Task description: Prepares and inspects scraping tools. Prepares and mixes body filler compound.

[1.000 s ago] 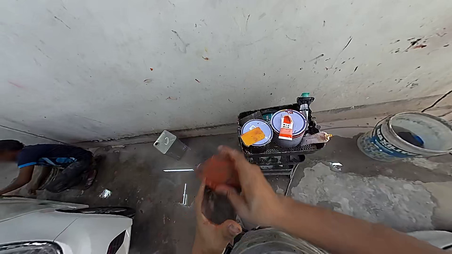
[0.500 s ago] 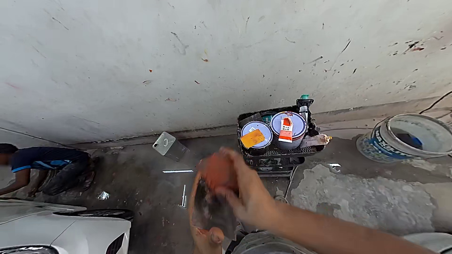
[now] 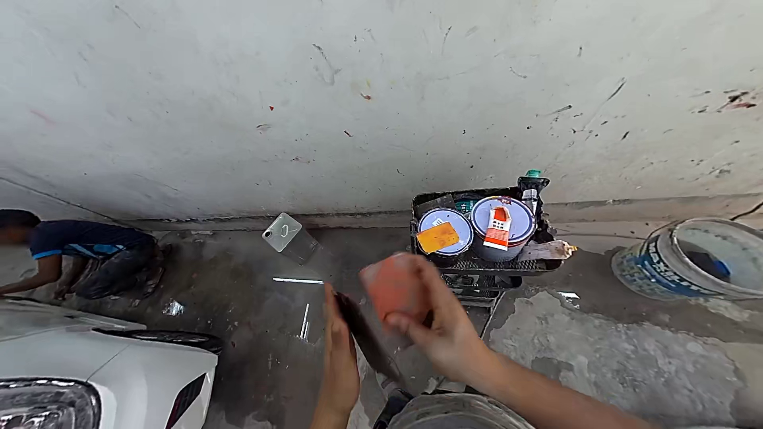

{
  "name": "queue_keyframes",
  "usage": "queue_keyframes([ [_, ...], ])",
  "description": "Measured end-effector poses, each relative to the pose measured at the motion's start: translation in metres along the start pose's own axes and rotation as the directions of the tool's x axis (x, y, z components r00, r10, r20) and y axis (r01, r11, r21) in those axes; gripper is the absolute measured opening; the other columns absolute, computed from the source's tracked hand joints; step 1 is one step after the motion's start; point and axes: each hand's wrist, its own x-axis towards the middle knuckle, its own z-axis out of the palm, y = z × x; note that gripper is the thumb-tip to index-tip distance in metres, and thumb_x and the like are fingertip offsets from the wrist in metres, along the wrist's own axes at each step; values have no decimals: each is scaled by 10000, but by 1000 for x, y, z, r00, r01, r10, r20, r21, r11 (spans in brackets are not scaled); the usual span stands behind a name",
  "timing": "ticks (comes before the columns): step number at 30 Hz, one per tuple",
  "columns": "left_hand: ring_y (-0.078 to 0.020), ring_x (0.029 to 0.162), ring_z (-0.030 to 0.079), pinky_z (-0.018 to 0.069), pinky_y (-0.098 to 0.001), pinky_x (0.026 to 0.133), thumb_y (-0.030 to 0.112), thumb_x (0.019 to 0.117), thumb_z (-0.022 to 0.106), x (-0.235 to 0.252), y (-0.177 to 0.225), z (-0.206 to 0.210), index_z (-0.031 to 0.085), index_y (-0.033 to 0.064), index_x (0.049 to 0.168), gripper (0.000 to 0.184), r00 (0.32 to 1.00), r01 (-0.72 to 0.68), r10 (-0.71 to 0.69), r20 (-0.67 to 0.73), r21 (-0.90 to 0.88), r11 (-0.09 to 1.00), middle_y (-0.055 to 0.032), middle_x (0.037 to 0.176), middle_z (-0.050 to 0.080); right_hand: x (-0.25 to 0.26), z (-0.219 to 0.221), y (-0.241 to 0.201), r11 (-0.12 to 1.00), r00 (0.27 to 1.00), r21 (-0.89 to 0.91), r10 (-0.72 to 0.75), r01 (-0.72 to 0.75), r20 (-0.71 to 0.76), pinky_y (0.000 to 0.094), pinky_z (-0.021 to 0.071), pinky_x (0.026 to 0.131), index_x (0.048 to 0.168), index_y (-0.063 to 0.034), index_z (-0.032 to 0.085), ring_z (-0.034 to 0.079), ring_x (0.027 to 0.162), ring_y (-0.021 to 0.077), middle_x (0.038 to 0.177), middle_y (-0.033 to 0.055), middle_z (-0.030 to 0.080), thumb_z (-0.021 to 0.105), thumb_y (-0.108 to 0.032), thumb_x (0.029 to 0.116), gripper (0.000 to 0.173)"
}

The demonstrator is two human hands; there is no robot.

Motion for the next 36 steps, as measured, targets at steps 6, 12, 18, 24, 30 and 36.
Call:
queue_keyframes([
  [6,-215,919,714,636,-397,819,29,983,626,11,16,8,532,-20,1190,233,897,-105,-14,-441,-244,964,-156,1036,662,-11,1,10,829,825,428,498,-361,-267,327,551,431,1509,-83,295,693,683,269,1092,189,667,754,-181,897,771],
  [12,-250,1085,702,598,-481,929,1,792,796,-15,18,-11,543,77,1379,644,988,150,-112,104,-537,830,-133,1217,695,6,-19,12,880,862,279,449,-384,-233,347,617,551,1414,-117,446,739,766,275,1004,170,727,842,-158,813,721],
  [18,-179,1267,590,497,-375,1051,441,846,746,-13,19,6,471,130,1452,734,902,284,61,428,-692,664,-72,1394,605,3,1,8,961,968,-174,184,-214,-173,342,587,977,1535,-148,377,654,1153,121,1328,46,621,795,-330,872,805],
  [24,-41,1165,661,533,-250,1009,425,966,651,-12,11,1,668,203,1348,442,910,103,158,383,-579,809,48,1258,721,-12,32,-19,959,999,-282,-6,21,52,400,590,970,1529,8,363,675,1138,172,1294,131,657,743,-280,909,781],
  [30,-96,1216,630,498,-290,1059,378,998,614,-6,15,-5,598,140,1422,487,866,167,175,469,-600,782,-19,1323,678,13,9,-7,930,996,-367,16,18,89,441,628,836,1528,-204,390,709,984,153,1182,28,689,763,-255,896,736],
  [36,-126,1211,644,523,-317,1033,472,965,626,-10,3,-3,558,150,1461,595,944,65,138,299,-581,812,-36,1339,671,3,15,1,959,987,-282,83,-42,135,420,627,811,1509,-186,430,713,921,152,1114,42,708,744,-249,919,672],
])
